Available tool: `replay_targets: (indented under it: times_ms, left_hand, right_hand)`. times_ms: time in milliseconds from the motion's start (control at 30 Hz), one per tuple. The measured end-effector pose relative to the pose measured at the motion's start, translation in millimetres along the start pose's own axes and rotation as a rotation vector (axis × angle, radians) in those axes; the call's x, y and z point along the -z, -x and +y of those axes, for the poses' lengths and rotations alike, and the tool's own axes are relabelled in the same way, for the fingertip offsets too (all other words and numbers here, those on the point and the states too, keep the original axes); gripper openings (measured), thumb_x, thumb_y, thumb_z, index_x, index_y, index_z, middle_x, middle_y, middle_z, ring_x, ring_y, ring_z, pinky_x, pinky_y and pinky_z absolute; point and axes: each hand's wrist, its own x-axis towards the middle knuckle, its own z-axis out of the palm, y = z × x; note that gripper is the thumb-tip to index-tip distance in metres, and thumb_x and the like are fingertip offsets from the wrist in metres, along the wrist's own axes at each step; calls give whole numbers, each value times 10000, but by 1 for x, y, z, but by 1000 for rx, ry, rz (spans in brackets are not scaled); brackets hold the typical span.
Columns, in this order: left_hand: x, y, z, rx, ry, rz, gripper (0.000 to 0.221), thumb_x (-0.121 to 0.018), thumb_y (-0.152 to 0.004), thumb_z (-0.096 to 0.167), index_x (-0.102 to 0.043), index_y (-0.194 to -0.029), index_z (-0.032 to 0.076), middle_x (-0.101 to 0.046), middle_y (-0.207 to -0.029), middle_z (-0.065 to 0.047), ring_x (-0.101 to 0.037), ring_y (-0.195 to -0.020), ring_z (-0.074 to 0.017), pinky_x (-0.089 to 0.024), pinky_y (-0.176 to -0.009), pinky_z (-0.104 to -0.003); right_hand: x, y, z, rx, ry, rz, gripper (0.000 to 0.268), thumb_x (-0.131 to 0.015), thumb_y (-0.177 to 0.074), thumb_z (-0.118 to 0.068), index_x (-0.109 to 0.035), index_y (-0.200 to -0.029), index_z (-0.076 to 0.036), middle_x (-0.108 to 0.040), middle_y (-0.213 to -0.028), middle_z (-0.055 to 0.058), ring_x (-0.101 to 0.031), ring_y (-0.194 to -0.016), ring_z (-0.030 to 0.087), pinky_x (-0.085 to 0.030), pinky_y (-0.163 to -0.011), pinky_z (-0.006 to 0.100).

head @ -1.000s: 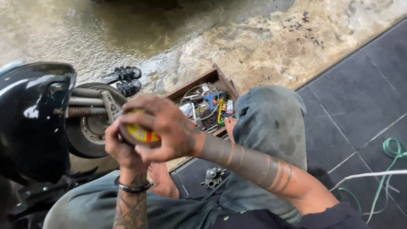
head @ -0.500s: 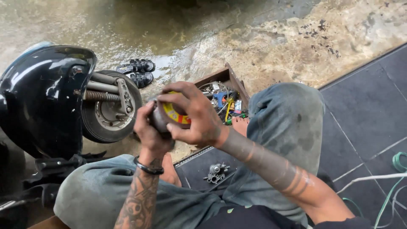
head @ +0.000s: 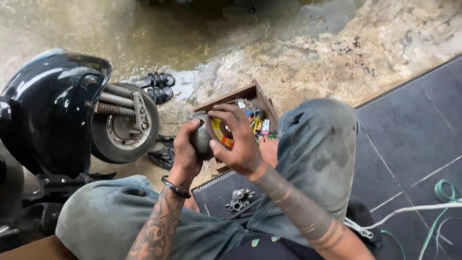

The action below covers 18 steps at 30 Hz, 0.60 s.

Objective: The person is manually sanding a metal motorcycle engine component using sandpaper to clean or smooth its surface.

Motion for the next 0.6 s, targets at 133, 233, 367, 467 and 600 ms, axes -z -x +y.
replay_targets:
  times_ms: [133,233,367,467,600]
  left_hand:
    - [-13,2,8,21,-111,42,380,-681,-766,413,-656,-724,37,-549,-507,-172,-508,-335,-253,-329,-282,-353]
    - [-12,-1,-2,-17,-213,28,403,-696,-794,404,-642,-706,14,-535,-497,-203,-510,-347,-260,-330,-301,-345]
    - [-6,-17,-17,14,-156,12,331,-709,-778,364,-632,-702,52,-565,-553,-159,-527,-411,-237,-367,-340,-341]
    - [-2,1,-25,31,-64,65,282,-696,-787,361,-637,-740,89,-591,-637,-135,-548,-516,-231,-401,-426,-329]
    - [44,-3,-72,13,112,128,283,-651,-862,371,-627,-761,107,-633,-742,-147,-564,-641,-245,-441,-557,-329]
  right_hand:
    - [-2,9,-2,-95,-85,33,539,-587,-879,-358,-631,-1325,-57,-592,-1304,211,-574,-1233,419,-478,-1045,522]
    - [-10,24,6,-255,-370,94,493,-568,-929,-334,-614,-1335,-59,-570,-1308,177,-542,-1276,346,-480,-1076,476]
    - [-9,30,-13,-151,-174,109,533,-607,-894,-358,-613,-1333,-56,-566,-1281,182,-545,-1265,376,-435,-1103,517]
    - [-1,27,-6,-12,-23,17,561,-674,-819,-360,-655,-1311,-90,-599,-1276,161,-560,-1269,390,-431,-1108,533]
    - [3,27,-19,116,-22,-89,568,-669,-778,-361,-674,-1285,-105,-620,-1226,186,-591,-1198,419,-477,-1049,541]
